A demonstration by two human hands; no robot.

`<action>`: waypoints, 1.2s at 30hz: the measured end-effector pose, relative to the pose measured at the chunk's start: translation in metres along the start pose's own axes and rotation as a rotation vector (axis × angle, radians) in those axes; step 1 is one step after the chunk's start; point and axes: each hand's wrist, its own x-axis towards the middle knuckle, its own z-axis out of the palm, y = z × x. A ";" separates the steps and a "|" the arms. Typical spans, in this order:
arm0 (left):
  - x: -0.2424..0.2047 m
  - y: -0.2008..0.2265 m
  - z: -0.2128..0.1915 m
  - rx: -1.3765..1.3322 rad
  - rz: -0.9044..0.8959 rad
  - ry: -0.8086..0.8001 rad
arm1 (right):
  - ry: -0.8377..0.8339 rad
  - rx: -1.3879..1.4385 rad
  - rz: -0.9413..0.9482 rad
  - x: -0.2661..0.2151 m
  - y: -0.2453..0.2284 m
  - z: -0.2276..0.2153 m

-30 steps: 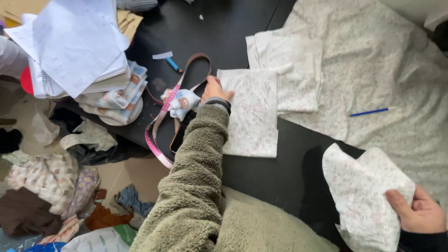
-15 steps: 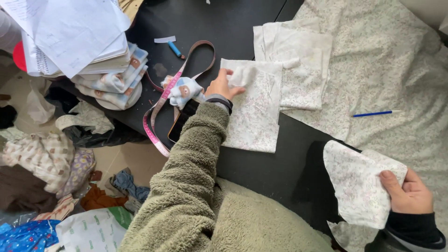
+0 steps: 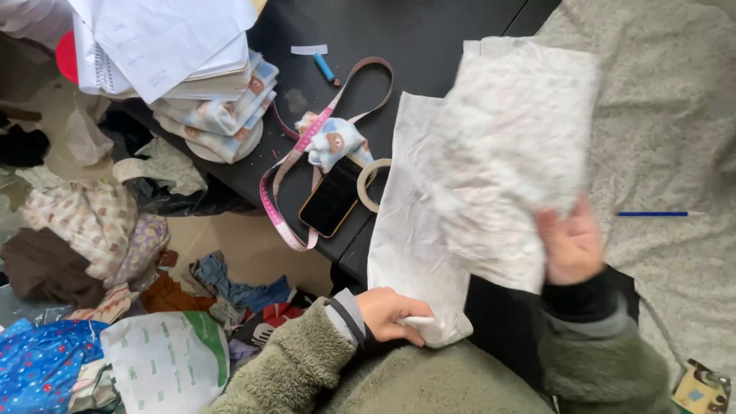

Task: Tracing a pattern onto fabric and cutting it with a rotary fabric cutter.

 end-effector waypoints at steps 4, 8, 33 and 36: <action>0.012 -0.006 -0.007 -0.103 0.194 -0.059 | -0.042 -0.105 0.453 -0.036 0.133 -0.027; 0.072 -0.009 -0.057 -0.059 0.514 0.278 | -0.099 -0.007 0.595 -0.087 0.184 -0.100; 0.090 0.003 -0.132 0.621 0.338 0.447 | 0.347 0.361 0.736 0.007 0.121 -0.014; 0.100 0.056 -0.215 0.404 0.170 0.285 | 0.279 0.519 0.541 -0.013 0.125 -0.039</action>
